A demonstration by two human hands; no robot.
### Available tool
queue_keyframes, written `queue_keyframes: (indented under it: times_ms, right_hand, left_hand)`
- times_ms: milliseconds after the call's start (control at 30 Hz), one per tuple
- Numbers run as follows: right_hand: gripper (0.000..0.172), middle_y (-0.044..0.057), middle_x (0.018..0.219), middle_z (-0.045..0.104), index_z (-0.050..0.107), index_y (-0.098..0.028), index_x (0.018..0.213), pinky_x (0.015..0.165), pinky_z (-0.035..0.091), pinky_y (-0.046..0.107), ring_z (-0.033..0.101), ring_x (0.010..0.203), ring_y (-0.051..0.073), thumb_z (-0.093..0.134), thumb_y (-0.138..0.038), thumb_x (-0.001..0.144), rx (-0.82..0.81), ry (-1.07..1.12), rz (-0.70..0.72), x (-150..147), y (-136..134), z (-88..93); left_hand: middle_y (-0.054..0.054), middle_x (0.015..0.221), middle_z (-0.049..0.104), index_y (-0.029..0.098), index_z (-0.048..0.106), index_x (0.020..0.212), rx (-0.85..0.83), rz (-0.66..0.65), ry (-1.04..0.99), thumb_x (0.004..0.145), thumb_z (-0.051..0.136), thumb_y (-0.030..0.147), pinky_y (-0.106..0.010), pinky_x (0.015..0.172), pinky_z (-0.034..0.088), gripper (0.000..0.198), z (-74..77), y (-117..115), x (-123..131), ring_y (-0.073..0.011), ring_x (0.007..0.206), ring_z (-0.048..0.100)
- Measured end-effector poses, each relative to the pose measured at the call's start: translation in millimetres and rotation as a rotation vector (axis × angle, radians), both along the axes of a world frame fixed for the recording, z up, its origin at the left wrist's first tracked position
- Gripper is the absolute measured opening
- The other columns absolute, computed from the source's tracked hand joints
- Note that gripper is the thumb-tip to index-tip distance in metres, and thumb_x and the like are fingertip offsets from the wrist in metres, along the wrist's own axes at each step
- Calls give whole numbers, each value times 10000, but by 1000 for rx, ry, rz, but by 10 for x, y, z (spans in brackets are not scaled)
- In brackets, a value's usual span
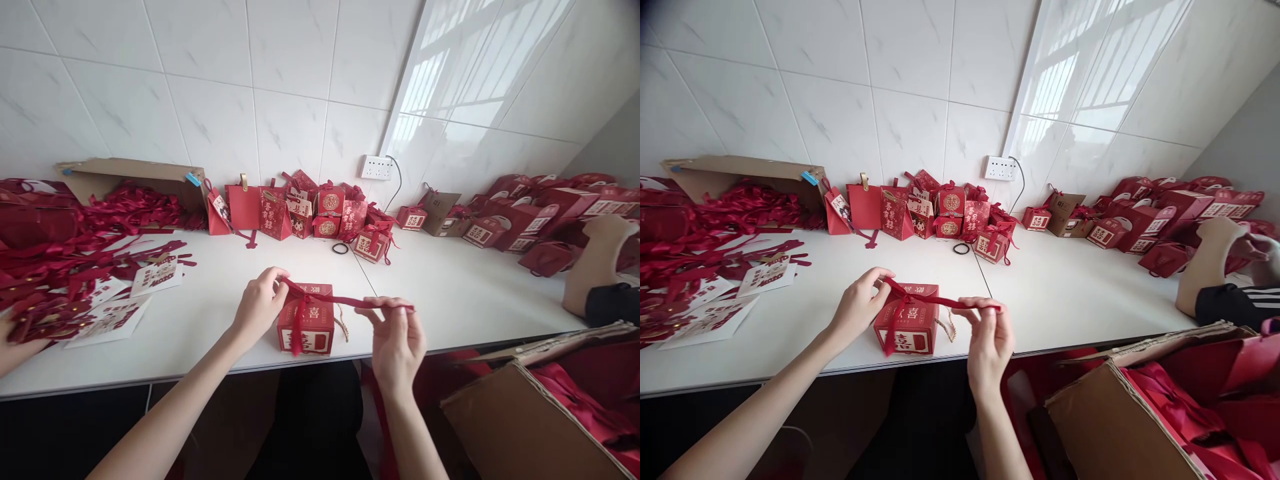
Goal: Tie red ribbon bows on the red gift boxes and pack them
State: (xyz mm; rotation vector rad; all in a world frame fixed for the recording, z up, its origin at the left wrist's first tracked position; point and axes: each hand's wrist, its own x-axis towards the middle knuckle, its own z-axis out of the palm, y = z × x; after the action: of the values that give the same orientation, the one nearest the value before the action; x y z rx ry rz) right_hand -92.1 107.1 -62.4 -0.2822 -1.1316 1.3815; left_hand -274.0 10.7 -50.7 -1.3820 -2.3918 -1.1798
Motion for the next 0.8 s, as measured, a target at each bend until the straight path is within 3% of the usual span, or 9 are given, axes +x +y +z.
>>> queue_keyframes:
  times_ms: [100, 233, 500, 567, 700, 800]
  right_hand:
    - [153, -18, 712, 579, 551, -199, 783, 579, 554, 299, 634, 701, 144, 541, -339, 843, -120, -5, -73, 128, 197, 78]
    - [196, -28, 685, 550, 554, -189, 761, 536, 533, 262, 638, 685, 147, 610, -376, 777, -199, -75, -50, 251, 376, 84]
    - [208, -13, 708, 581, 585, -172, 756, 538, 546, 255, 647, 723, 156, 661, -362, 722, -254, -106, -54, 294, 419, -19]
    - [202, -10, 716, 590, 587, -170, 747, 555, 557, 253, 642, 734, 148, 664, -354, 721, -270, -99, -60, 296, 438, -15]
    - [200, -11, 707, 595, 591, -173, 753, 550, 563, 245, 632, 732, 139, 666, -355, 716, -297, -82, -98, 319, 517, -4]
    - [215, -8, 709, 595, 604, -167, 757, 537, 567, 250, 629, 718, 140, 674, -362, 703, -302, -105, -94, 354, 585, -4]
  left_hand:
    - [-30, 907, 671, 218, 546, 900, -8, 34, 156, 815, 409, 209, -339, 791, 446, 162, 2, -82, -119, -171, 682, 617]
    - [-41, 896, 658, 213, 545, 890, -10, 67, 257, 807, 445, 229, -339, 792, 437, 131, -1, -177, -221, -194, 771, 632]
    - [-61, 882, 701, 207, 584, 860, -146, 97, 324, 803, 416, 213, -370, 793, 416, 177, 11, -239, -263, -226, 751, 643]
    - [-40, 810, 705, 215, 598, 816, -183, 88, 217, 782, 428, 233, -343, 729, 434, 175, 49, -253, -272, -220, 708, 640]
    - [-12, 666, 678, 209, 605, 650, -163, 55, -182, 722, 426, 260, -276, 545, 419, 199, 143, -314, -361, -190, 607, 610]
    - [-23, 562, 621, 189, 543, 499, -92, -36, -441, 696, 430, 265, -260, 542, 427, 240, 174, -383, -494, -176, 600, 591]
